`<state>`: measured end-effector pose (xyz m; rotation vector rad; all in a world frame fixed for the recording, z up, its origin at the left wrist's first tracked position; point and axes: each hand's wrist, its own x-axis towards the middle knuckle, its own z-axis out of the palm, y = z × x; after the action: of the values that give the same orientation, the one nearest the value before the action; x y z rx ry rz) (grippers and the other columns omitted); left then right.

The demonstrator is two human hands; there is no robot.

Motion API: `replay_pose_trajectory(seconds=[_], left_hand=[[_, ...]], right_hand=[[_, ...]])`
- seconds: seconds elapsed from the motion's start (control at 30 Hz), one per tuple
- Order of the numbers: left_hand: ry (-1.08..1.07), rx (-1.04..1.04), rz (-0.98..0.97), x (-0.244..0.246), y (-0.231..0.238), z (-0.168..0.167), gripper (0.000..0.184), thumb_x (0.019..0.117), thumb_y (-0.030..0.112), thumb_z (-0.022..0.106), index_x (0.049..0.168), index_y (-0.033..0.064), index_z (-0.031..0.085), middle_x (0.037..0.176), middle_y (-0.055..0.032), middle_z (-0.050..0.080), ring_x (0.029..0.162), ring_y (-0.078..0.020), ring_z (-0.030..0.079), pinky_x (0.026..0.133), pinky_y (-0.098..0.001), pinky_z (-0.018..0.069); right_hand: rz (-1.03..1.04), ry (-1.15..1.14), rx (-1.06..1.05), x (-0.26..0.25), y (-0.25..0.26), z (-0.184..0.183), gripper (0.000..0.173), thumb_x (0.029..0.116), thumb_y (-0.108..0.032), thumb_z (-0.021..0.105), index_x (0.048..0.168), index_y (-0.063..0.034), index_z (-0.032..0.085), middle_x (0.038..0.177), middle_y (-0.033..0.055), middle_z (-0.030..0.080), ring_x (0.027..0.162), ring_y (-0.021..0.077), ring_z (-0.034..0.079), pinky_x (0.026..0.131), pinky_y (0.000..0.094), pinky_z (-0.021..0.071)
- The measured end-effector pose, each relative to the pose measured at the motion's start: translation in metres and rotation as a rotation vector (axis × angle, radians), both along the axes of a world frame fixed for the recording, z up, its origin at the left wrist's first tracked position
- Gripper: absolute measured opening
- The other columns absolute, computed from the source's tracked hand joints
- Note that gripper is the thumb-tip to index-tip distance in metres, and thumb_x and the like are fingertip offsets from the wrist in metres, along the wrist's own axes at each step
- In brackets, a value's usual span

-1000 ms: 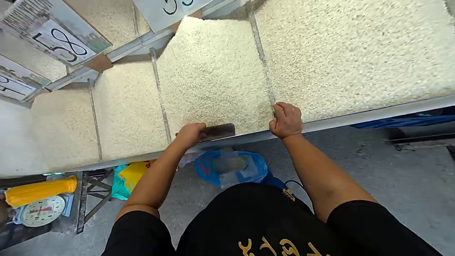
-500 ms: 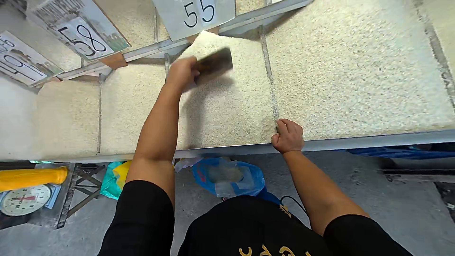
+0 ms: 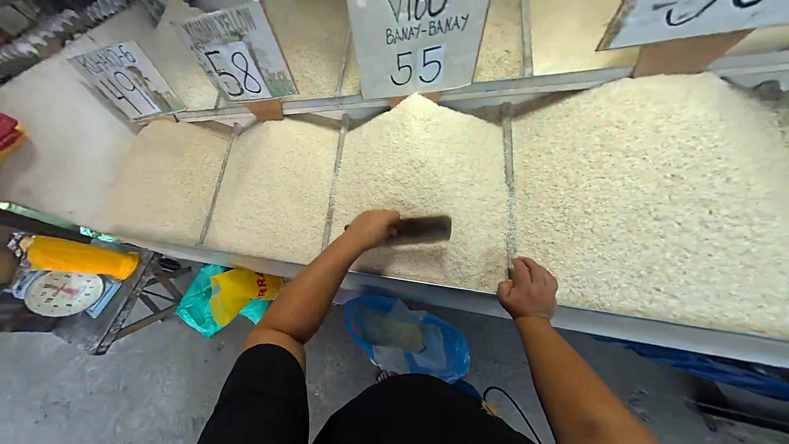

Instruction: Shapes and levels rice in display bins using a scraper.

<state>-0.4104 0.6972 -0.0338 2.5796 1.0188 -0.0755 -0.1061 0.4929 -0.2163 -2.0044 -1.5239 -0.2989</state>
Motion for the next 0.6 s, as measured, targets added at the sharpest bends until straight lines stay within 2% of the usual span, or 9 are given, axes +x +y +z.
replay_pose_trajectory(seconds=[0.07, 0.13, 0.2, 0.27, 0.43, 0.6], left_hand=[[-0.154, 0.075, 0.231, -0.017, 0.014, 0.037, 0.028, 0.1039, 0.020, 0.061, 0.122, -0.0006, 0.066, 0.112, -0.0222, 0.072, 0.108, -0.0391, 0.070, 0.096, -0.0613, 0.0533], [-0.213, 0.132, 0.522, -0.041, 0.027, 0.064, 0.037, 0.1077, 0.026, 0.054, 0.131, -0.0026, 0.058, 0.113, -0.0263, 0.070, 0.109, -0.0426, 0.069, 0.096, -0.0625, 0.0527], [-0.196, 0.148, 0.789, -0.066, 0.046, 0.068, 0.039, 0.1091, 0.026, 0.049, 0.135, -0.0028, 0.053, 0.114, -0.0292, 0.068, 0.109, -0.0457, 0.068, 0.094, -0.0647, 0.0526], [-0.156, 0.109, 0.937, -0.086, 0.066, 0.051, 0.039, 0.1084, 0.023, 0.048, 0.136, -0.0031, 0.052, 0.118, -0.0297, 0.067, 0.113, -0.0461, 0.067, 0.095, -0.0651, 0.0519], [-0.039, -0.001, 0.961, -0.097, 0.094, -0.001, 0.032, 0.1067, 0.021, 0.050, 0.130, -0.0002, 0.059, 0.120, -0.0271, 0.067, 0.114, -0.0434, 0.066, 0.095, -0.0645, 0.0521], [-0.076, -0.030, 0.953, -0.076, 0.105, -0.009, 0.034, 0.1060, 0.020, 0.050, 0.132, 0.0000, 0.058, 0.121, -0.0271, 0.067, 0.115, -0.0440, 0.066, 0.095, -0.0646, 0.0519]], right_hand=[[-0.005, -0.002, -0.003, -0.002, 0.001, 0.002, 0.055, 0.0911, -0.028, 0.038, 0.127, 0.0047, 0.064, 0.130, 0.0307, 0.064, 0.119, 0.0528, 0.061, 0.100, 0.0655, 0.0436], [-0.003, -0.005, -0.002, -0.004, 0.000, 0.002, 0.056, 0.0914, -0.029, 0.037, 0.127, 0.0054, 0.063, 0.129, 0.0316, 0.063, 0.118, 0.0536, 0.061, 0.099, 0.0663, 0.0436], [-0.008, -0.013, 0.003, -0.004, 0.000, 0.002, 0.055, 0.0912, -0.028, 0.037, 0.126, 0.0053, 0.064, 0.129, 0.0316, 0.064, 0.117, 0.0534, 0.062, 0.098, 0.0663, 0.0441], [-0.010, -0.016, 0.001, -0.003, 0.001, 0.000, 0.056, 0.0913, -0.028, 0.037, 0.127, 0.0051, 0.064, 0.129, 0.0314, 0.064, 0.118, 0.0531, 0.061, 0.099, 0.0659, 0.0439], [-0.013, -0.061, 0.060, -0.002, 0.003, -0.003, 0.057, 0.0922, -0.032, 0.034, 0.124, 0.0038, 0.065, 0.125, 0.0309, 0.065, 0.113, 0.0533, 0.063, 0.095, 0.0650, 0.0450], [0.004, -0.090, 0.081, -0.001, 0.005, -0.002, 0.058, 0.0940, -0.035, 0.032, 0.121, 0.0035, 0.066, 0.122, 0.0307, 0.067, 0.109, 0.0520, 0.065, 0.092, 0.0648, 0.0466]])
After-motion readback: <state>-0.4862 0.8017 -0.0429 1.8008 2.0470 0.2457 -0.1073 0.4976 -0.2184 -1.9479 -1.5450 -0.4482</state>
